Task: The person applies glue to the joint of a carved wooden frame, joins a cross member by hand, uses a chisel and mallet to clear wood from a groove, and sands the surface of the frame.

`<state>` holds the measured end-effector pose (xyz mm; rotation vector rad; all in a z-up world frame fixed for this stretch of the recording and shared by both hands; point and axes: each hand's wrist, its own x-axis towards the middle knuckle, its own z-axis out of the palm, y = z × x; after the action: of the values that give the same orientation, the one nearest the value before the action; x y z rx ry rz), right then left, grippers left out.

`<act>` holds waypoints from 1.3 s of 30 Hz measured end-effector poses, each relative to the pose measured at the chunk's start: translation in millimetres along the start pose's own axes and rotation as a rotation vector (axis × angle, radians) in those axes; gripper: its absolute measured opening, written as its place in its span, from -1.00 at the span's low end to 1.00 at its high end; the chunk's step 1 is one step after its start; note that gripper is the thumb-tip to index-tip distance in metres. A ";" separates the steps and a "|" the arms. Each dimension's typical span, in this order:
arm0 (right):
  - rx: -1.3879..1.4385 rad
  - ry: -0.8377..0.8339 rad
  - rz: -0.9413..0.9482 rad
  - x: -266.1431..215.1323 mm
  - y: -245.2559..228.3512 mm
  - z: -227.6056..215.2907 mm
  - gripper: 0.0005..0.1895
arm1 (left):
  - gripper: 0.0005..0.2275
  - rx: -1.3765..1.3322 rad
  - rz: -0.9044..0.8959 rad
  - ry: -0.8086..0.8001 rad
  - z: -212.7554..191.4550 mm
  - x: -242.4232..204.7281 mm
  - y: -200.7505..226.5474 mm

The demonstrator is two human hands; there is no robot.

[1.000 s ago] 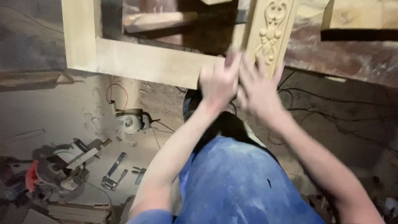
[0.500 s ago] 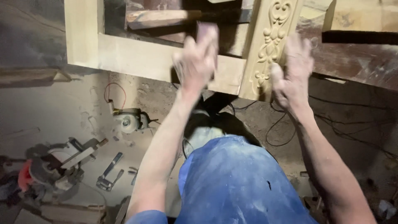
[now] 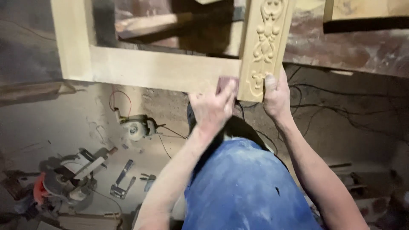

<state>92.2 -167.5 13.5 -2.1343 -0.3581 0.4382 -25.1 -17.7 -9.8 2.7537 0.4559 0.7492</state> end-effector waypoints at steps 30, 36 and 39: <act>-0.174 0.186 -0.253 -12.8 31.8 -2.3 -0.43 | -0.35 -0.456 -0.207 -0.353 -19.4 5.2 -15.7; -0.375 0.227 -0.415 -8.9 38.0 -3.5 -0.39 | -0.64 -0.510 -0.216 -0.243 -10.0 -4.7 -5.8; -0.387 0.174 -0.497 -13.6 36.8 -6.4 -0.35 | -0.70 -0.420 -0.123 -0.147 -13.0 -14.8 2.8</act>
<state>86.2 -198.1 -11.2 -2.3232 -0.9022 -0.1143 -43.4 -23.6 -4.7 2.3446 0.3821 0.5362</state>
